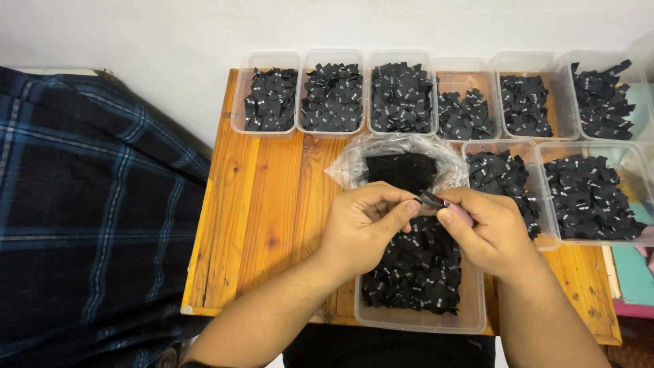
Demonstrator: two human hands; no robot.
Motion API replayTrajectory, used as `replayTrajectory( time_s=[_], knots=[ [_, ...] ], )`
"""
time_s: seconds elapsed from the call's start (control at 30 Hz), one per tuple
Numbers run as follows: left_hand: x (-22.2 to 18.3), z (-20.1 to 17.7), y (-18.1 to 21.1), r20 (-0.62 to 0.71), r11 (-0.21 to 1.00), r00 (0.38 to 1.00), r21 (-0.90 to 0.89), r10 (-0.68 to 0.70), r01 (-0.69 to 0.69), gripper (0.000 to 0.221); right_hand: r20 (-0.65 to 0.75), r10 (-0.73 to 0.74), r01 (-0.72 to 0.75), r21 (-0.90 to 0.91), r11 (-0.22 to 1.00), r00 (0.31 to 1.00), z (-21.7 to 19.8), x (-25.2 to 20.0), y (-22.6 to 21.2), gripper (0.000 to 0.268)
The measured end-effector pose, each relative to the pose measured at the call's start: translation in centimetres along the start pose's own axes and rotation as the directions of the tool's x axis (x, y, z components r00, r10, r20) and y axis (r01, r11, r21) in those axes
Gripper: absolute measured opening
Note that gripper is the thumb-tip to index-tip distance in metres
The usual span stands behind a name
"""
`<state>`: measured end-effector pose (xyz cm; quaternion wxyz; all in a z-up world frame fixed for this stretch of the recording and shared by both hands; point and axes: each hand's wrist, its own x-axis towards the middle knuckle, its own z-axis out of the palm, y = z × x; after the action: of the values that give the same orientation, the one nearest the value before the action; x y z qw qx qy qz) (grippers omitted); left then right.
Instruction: Trimming excess threads or material from black fabric labels using a small nipper tool and sorting them into plastic containers.
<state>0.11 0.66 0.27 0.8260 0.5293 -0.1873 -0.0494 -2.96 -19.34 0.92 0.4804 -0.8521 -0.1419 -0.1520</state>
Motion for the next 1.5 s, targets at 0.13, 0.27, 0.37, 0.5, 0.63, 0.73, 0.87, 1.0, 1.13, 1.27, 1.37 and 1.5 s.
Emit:
replayTrajectory(
  time_s=[0.13, 0.27, 0.37, 0.5, 0.63, 0.73, 0.87, 1.0, 1.13, 1.27, 1.37, 1.5],
  knots=[
    [0.0, 0.0, 0.0, 0.001, 1.0, 1.0, -0.006, -0.008, 0.008, 0.006, 0.01, -0.005, 0.005, 0.002, 1.0, 1.0, 0.1, -0.2, 0.2, 0.013],
    [-0.1, 0.0, 0.6, 0.013, 0.999, 1.0, 0.048, -0.009, 0.008, 0.006, 0.007, -0.003, 0.003, 0.002, 1.0, 1.0, 0.3, -0.1, -0.1, 0.012],
    [-0.1, 0.2, 1.2, 0.023, 0.997, 1.0, 0.081, -0.016, 0.014, 0.005, 0.007, -0.013, 0.013, -0.001, 1.0, 1.0, 0.3, 0.0, -0.2, 0.012],
    [-0.1, 0.0, 0.8, 0.028, 0.995, 1.0, 0.099, -0.011, 0.009, 0.004, 0.005, -0.032, 0.032, 0.006, 0.999, 0.999, 0.4, 0.2, -0.5, 0.011],
    [0.0, 0.0, 1.2, 0.039, 0.993, 0.999, 0.118, 0.0, -0.005, 0.005, 0.005, -0.035, 0.035, 0.012, 0.999, 0.999, 0.3, 0.3, -0.8, 0.012],
    [0.0, 0.0, 1.4, 0.044, 0.991, 0.999, 0.131, 0.0, -0.006, 0.005, 0.005, -0.045, 0.045, 0.008, 0.999, 0.999, 0.4, 0.5, -1.1, 0.011],
    [0.0, -0.2, 1.3, 0.046, 0.99, 0.999, 0.138, -0.013, 0.007, 0.005, -0.01, -0.057, 0.057, -0.006, 0.998, 0.998, 0.4, 0.5, -1.5, 0.011],
    [-0.1, -0.3, 1.2, 0.029, 0.994, 0.999, 0.105, -0.028, 0.025, 0.006, -0.027, 0.004, -0.004, 0.003, 1.0, 1.0, -0.1, -0.4, 0.1, 0.015],
    [0.1, -0.5, 0.7, 0.013, 0.995, 0.997, 0.066, -0.075, 0.074, 0.006, -0.047, 0.008, -0.008, 0.008, 1.0, 0.999, -0.8, -0.5, 0.7, 0.017],
    [0.6, -0.8, 0.7, -0.033, 0.938, 0.939, 0.037, -0.343, 0.344, 0.013, -0.01, 0.137, -0.136, -0.248, 0.959, 0.99, -1.0, -1.1, 0.9, 0.036],
    [0.9, -1.0, 0.3, -0.042, 0.909, 0.917, -0.157, -0.396, 0.385, 0.019, -0.07, 0.15, -0.163, -0.256, 0.953, 0.986, -0.8, -0.9, 0.6, 0.027],
    [0.9, -1.5, 0.1, 0.006, 0.879, 0.918, -0.285, -0.397, 0.382, 0.03, -0.09, 0.131, -0.148, -0.224, 0.963, 0.987, -0.7, -0.9, 0.7, 0.027]
  ],
)
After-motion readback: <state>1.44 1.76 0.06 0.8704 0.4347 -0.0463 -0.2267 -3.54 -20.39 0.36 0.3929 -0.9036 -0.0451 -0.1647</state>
